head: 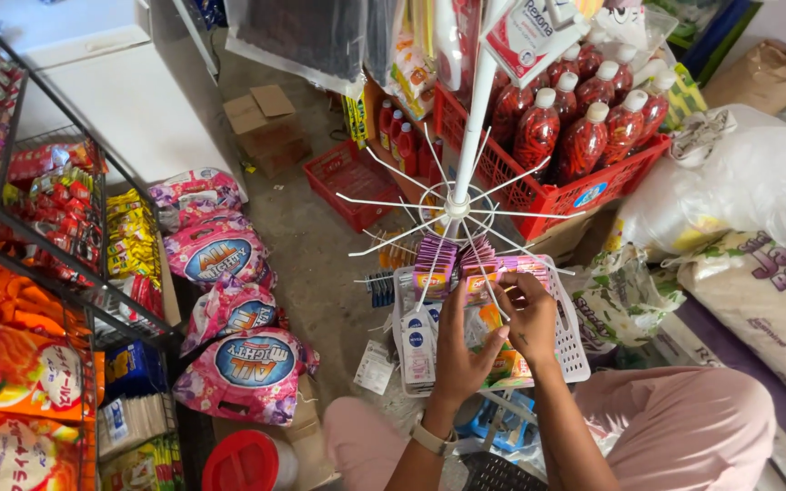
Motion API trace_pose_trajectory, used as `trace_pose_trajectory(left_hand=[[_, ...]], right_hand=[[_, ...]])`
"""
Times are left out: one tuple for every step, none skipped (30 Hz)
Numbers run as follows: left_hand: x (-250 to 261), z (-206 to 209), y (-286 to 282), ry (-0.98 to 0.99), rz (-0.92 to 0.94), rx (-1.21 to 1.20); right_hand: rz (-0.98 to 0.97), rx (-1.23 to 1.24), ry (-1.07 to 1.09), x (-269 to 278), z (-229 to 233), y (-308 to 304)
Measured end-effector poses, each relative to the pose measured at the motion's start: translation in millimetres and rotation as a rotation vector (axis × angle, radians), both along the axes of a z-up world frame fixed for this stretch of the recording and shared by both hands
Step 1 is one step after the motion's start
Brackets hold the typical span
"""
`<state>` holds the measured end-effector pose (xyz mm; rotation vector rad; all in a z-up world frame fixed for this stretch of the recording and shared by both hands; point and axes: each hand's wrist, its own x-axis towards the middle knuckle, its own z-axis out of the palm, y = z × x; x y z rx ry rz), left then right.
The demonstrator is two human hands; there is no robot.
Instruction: The person hangs small sachets of product onto a wire display rack in a retail environment.
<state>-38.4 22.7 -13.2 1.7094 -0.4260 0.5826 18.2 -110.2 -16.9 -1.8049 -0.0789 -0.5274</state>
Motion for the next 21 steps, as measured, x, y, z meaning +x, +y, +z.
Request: trace_pose_trajectory(left_hand=[[-0.2,-0.3,0.8,-0.003,0.009,-0.008],[-0.4,-0.7,0.9,0.022,0.003,0.005],[-1.8,-1.7,2.2,0.049,-0.003,0.023],[-1.0,-2.6,0.6,0.049,0.008,0.02],[-3.9,-5.5,0.6,0.066,0.031,0.052],[-6.9,-8.9,0.4,0.084,0.054,0.084],[-7.6,-7.2,-1.4,0.091,0.067,0.082],[-8.4,-5.7,-3.0,0.088,0.084,0.095],[-9.8,-5.0,-4.5,0.086,0.1,0.108],[-10.9,-5.1,-5.7,0.092,0.113,0.106],[-13.3,-5.4,-6.7,0.116,0.159,0.159],[-15.4,-5.6,-7.5,0.14,0.204,0.212],[-18.4,-5.5,-8.3,0.148,0.218,0.209],[-21.3,-5.1,-8.8,0.141,0.243,0.201],[-23.2,-4.1,-10.0,0.131,0.269,0.191],[-26.1,-5.1,-10.8,0.138,0.285,0.186],[-26.0,-4.8,-11.6,0.137,0.299,0.177],[-25.3,-4.2,-12.9,0.136,0.314,0.169],[-27.3,-2.1,-14.8,0.141,0.317,0.17],[-28.5,-0.2,-17.2,0.173,0.291,0.148],[-30.8,0.6,-20.6,0.208,0.259,0.127]], right_hand=[[0.009,-0.008,-0.003,-0.3,2.5,0.1],[0.012,-0.006,-0.012,-0.6,5.0,-0.4],[0.016,0.001,-0.018,-2.0,6.0,0.5],[0.026,-0.001,-0.018,-0.8,8.0,-1.3],[0.023,-0.02,-0.031,-3.4,7.1,-1.4],[0.02,-0.039,-0.043,-5.8,5.9,-1.7],[0.035,-0.04,-0.038,-5.6,6.0,-3.6],[0.029,-0.058,-0.051,-5.5,5.9,-5.4],[0.023,-0.077,-0.064,-5.9,5.1,-7.1],[0.037,-0.078,-0.058,-5.7,7.0,-10.5],[0.055,-0.088,-0.054,-6.6,8.3,-13.7],[0.073,-0.098,-0.05,-7.2,9.6,-16.8],[0.088,-0.1,-0.044,-7.8,9.1,-23.3],[0.122,-0.119,-0.038,-8.2,9.0,-29.7],[0.156,-0.141,-0.035,-7.5,9.9,-36.6],[0.173,-0.145,-0.031,-8.2,8.0,-43.8],[0.196,-0.17,-0.034,-6.7,7.3,-51.3],[0.22,-0.196,-0.037,-4.4,7.0,-59.3],[0.224,-0.195,-0.032,-5.9,7.6,-62.2],[0.237,-0.203,-0.014,-6.8,8.0,-65.6],[0.244,-0.21,0.008,-9.7,7.0,-70.6]])
